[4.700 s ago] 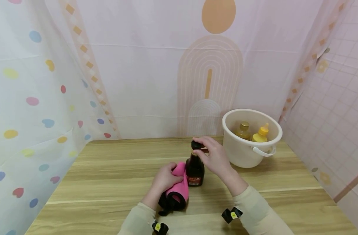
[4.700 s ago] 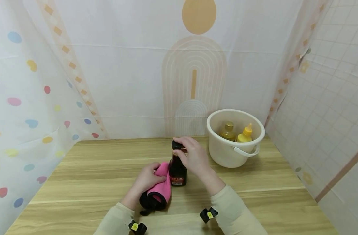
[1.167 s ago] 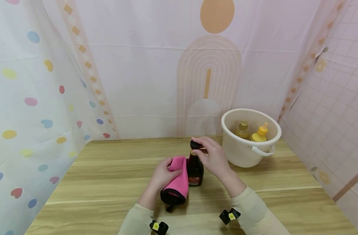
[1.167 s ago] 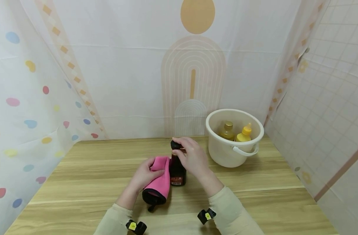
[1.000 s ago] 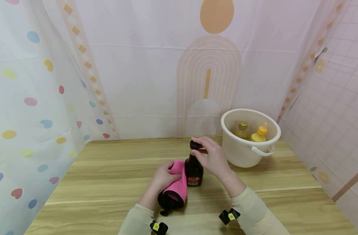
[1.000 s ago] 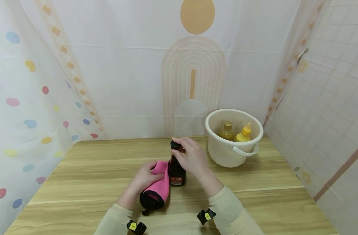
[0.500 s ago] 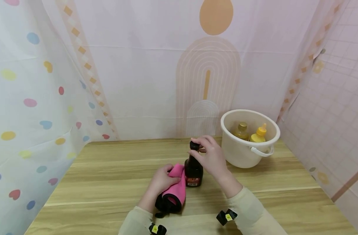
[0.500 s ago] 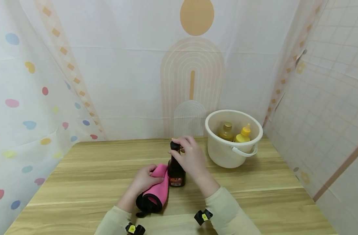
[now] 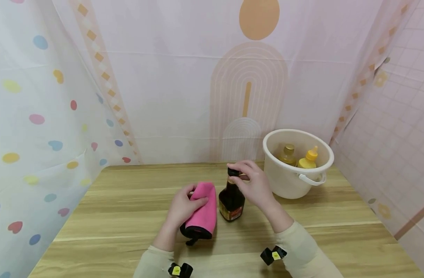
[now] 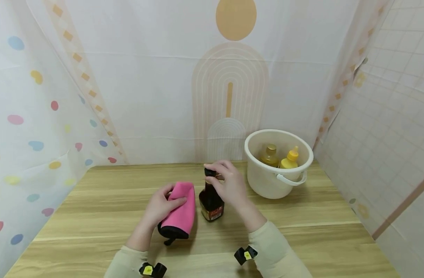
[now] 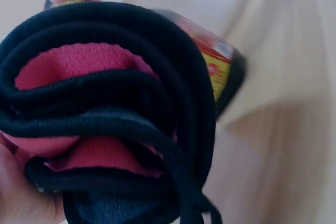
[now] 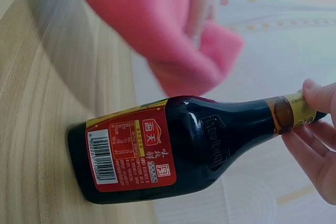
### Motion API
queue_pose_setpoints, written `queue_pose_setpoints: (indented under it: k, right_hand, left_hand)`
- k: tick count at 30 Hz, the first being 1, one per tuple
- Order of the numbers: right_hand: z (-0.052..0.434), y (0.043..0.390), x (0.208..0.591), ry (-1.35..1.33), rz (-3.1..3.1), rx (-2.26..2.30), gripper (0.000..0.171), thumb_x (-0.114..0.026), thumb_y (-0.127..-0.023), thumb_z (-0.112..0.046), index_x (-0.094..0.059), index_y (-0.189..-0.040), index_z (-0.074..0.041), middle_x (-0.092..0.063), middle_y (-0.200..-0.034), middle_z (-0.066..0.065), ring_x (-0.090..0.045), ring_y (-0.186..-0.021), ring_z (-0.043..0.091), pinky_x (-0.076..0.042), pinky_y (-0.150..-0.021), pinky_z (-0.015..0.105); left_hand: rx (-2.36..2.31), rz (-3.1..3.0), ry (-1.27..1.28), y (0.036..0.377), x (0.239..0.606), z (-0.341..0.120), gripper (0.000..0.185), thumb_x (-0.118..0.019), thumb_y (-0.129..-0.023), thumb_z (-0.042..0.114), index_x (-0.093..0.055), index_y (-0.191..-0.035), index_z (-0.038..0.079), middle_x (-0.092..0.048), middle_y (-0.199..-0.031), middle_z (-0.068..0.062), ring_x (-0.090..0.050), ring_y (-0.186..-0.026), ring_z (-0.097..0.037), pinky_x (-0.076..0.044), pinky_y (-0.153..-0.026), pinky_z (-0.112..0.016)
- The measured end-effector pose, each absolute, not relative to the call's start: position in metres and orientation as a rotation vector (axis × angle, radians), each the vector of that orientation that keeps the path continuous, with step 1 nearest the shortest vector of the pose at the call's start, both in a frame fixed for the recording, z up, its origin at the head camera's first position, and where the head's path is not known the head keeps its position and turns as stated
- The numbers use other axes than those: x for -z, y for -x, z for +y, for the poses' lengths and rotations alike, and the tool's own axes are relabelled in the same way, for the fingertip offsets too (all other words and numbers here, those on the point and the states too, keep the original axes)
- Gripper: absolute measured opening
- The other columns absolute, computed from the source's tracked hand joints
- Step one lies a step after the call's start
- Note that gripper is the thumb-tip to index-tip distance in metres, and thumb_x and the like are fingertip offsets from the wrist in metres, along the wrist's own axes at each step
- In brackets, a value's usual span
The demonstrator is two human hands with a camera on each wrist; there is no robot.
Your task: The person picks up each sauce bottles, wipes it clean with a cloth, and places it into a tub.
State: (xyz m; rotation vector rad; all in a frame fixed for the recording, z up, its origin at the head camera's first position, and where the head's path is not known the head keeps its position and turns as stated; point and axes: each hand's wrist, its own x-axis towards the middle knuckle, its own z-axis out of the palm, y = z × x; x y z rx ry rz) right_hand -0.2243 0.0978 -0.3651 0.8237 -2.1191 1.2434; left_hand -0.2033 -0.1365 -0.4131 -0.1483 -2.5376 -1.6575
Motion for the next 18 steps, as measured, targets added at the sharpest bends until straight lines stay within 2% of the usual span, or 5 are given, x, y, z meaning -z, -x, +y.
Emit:
queue_pose_setpoints:
  k: [10,18]
  right_hand:
    - [0.110,0.226,0.364,-0.973,-2.185,-1.368,0.032,-0.069,-0.089,0.000,-0.071,-0.120,-0.010,-0.065,-0.118,0.003,-0.063,-0.107,0.019,-0.055,-0.083,0.029]
    - [0.115,0.231,0.365,-1.017,-2.238,-1.507,0.032,-0.062,-0.094,0.000,-0.068,-0.124,-0.008,-0.064,-0.127,0.006,-0.059,-0.118,0.021,-0.052,-0.092,0.034]
  left_hand:
    - [1.802,-2.424,0.249,0.197,0.369,-0.119,0.031,-0.083,-0.080,0.020,-0.070,-0.108,0.016,-0.068,-0.096,-0.008,-0.066,-0.074,-0.022,-0.055,-0.062,-0.037]
    - [1.857,-2.334,0.286,0.197,0.351,-0.106,0.031,-0.082,-0.081,0.018,-0.068,-0.109,0.011,-0.068,-0.099,-0.010,-0.066,-0.077,-0.023,-0.055,-0.064,-0.037]
